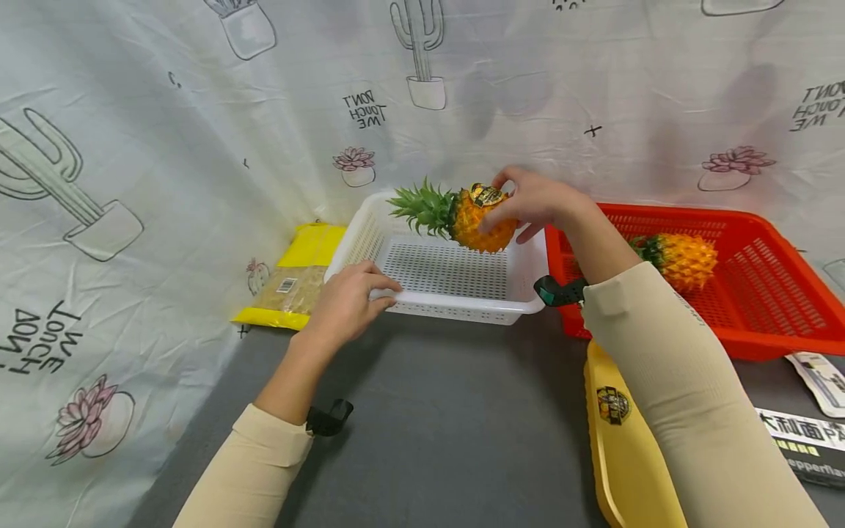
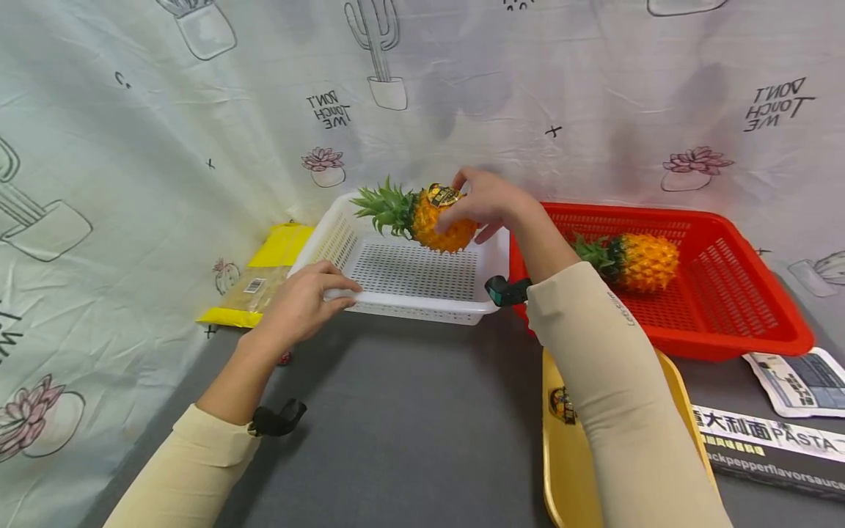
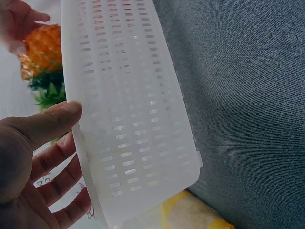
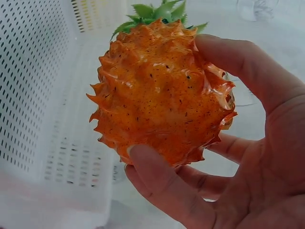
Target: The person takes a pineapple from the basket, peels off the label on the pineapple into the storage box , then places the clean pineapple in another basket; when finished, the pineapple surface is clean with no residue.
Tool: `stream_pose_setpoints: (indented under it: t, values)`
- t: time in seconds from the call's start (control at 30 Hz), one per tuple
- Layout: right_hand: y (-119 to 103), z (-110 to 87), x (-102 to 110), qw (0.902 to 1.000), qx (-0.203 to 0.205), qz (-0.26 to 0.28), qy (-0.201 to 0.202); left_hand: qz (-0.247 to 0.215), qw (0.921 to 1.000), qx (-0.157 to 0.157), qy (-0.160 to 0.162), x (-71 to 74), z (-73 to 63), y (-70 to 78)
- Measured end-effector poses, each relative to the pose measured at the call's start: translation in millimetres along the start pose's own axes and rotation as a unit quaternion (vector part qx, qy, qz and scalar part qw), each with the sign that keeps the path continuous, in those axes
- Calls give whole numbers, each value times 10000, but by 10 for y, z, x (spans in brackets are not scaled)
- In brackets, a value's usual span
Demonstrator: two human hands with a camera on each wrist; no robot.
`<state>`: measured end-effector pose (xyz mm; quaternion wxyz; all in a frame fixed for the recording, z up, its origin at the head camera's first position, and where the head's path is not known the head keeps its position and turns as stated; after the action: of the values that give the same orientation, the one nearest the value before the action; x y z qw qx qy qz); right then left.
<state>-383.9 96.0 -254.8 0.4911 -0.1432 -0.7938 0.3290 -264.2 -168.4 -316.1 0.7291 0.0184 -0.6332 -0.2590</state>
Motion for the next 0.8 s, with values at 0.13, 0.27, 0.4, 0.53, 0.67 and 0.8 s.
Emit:
stream_pose_setpoints:
  t: [0.13,0.27,0.4,0.53,0.67,0.8]
  values:
    - [-28,-175,54,9999,44,-18,139,-111,9999,-2,16,-14,6,-12]
    - [-43,-342,106,9993,46,-192,307,-176,9998,17,45,-14,5,-36]
    - [-31,-519,146,9979,132,-454,451,-181,9998,30,63,-14,0,-51]
    - [-9,-709,142,9970,281,-504,510,-172,9998,23,21,-26,-21,-53]
    - [17,-909,130,9968,385,-384,580,-181,9998,-88,2,-43,-27,-33]
    - [34,-1092,114,9969,451,-224,598,-161,9996,-199,98,-28,-17,-17]
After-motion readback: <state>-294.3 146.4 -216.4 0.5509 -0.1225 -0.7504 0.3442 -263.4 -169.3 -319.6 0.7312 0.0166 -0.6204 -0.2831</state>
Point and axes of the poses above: each hand's wrist, its own z-axis towards the middle knuckle, its own x-axis out of the back of the hand, y = z × x, the point moved 5 cm from there along z, towards the middle knuckle, and after that the axes turned 6 degrees about -z, right-handed, at the moved point
